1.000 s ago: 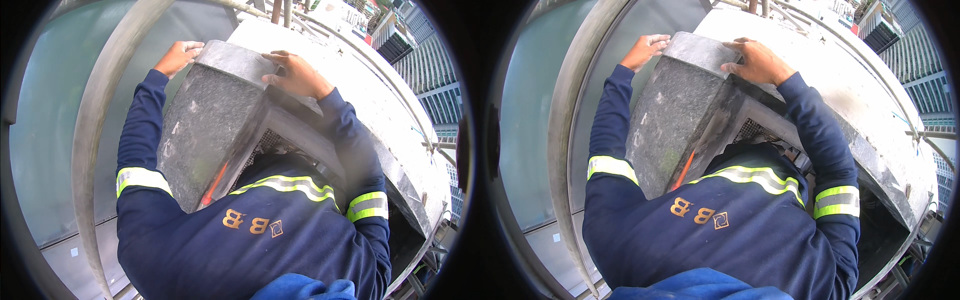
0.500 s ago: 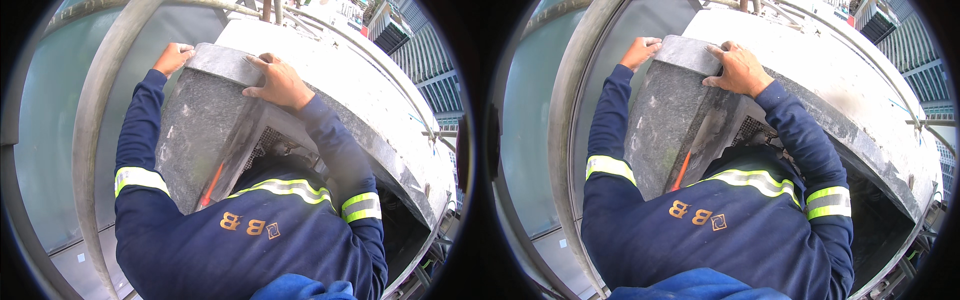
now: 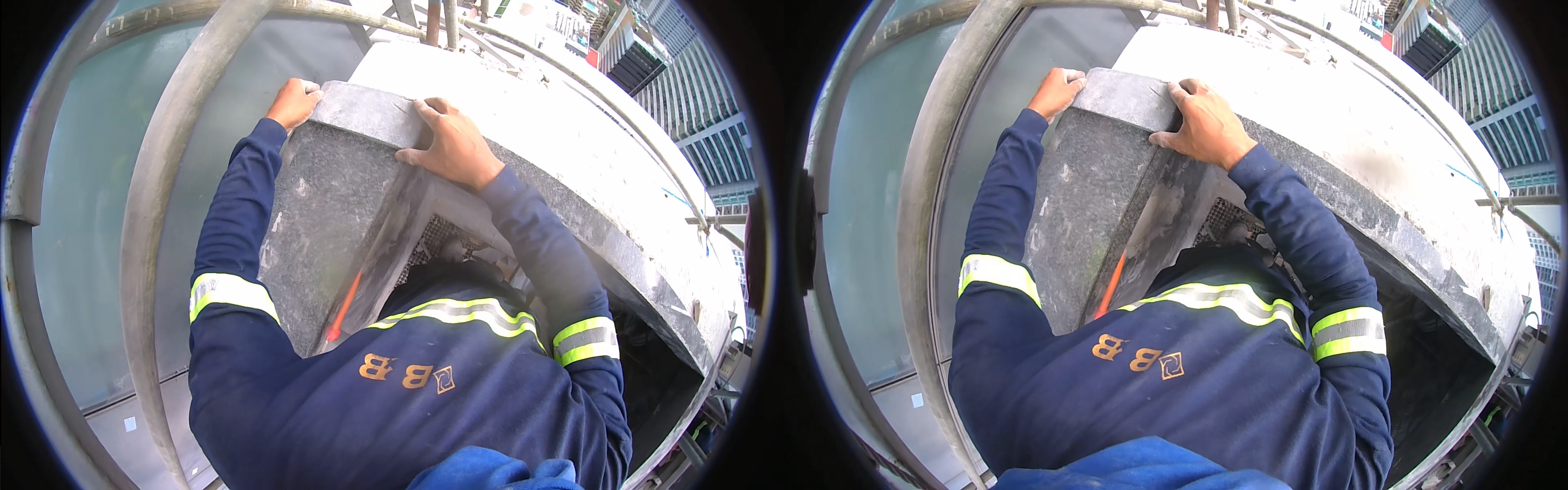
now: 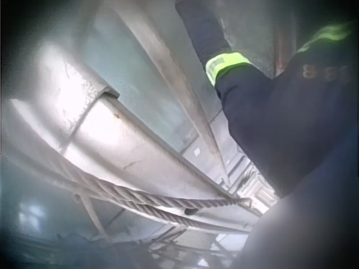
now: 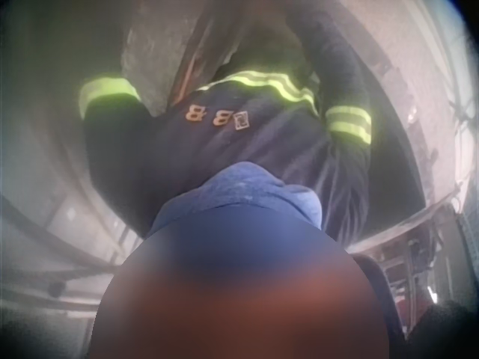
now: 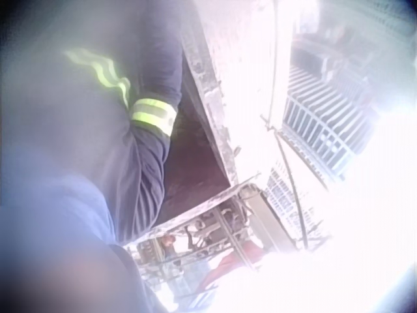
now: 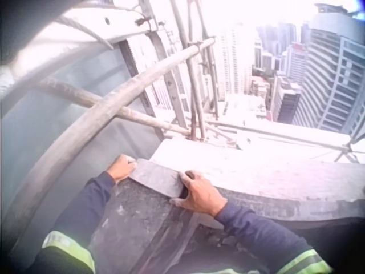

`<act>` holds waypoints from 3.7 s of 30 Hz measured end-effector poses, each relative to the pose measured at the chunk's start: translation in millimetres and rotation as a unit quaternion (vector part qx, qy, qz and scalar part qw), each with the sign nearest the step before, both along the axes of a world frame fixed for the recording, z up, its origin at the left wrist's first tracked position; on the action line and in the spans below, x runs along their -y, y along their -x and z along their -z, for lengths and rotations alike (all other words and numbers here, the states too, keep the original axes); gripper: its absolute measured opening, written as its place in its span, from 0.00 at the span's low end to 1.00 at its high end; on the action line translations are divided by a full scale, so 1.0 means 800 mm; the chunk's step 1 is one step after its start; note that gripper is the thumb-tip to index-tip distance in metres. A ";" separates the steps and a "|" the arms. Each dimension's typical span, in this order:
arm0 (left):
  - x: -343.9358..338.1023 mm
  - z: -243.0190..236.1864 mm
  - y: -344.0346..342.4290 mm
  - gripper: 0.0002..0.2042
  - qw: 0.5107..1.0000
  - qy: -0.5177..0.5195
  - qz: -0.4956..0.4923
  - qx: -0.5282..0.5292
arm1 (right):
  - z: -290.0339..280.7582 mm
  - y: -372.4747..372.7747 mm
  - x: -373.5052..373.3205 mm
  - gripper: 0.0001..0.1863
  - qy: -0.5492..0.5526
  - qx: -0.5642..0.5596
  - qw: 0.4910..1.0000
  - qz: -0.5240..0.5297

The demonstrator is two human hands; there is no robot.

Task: The person fits a dark stone cladding piece into a curved recess on a building facade, repeatedly adjusting its position to align with the edges. The person then uses a red marker to draw alignment lines on the stone and uses a metal straightedge to guide the marking. The work occurs on scaffolding at height.

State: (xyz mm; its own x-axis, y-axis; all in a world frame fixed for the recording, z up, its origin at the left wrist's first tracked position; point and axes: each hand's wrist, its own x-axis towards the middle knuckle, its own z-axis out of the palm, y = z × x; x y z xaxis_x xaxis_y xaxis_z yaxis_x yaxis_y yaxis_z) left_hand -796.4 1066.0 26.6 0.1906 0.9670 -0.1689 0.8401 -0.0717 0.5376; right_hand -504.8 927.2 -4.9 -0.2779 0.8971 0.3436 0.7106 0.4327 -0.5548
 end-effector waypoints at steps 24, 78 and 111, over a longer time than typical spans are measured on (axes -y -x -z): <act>-0.053 0.059 0.030 0.19 0.912 0.167 -0.039 0.374 | -0.005 0.003 0.006 0.44 0.025 0.014 0.999 0.019; -0.048 0.068 0.028 0.16 0.903 0.128 -0.055 0.406 | -0.002 -0.025 0.001 0.31 -0.001 -0.034 0.999 -0.017; 0.096 -0.060 -0.277 0.19 0.830 -0.326 0.439 0.108 | -0.084 -0.302 0.430 0.17 -0.326 0.006 0.728 0.603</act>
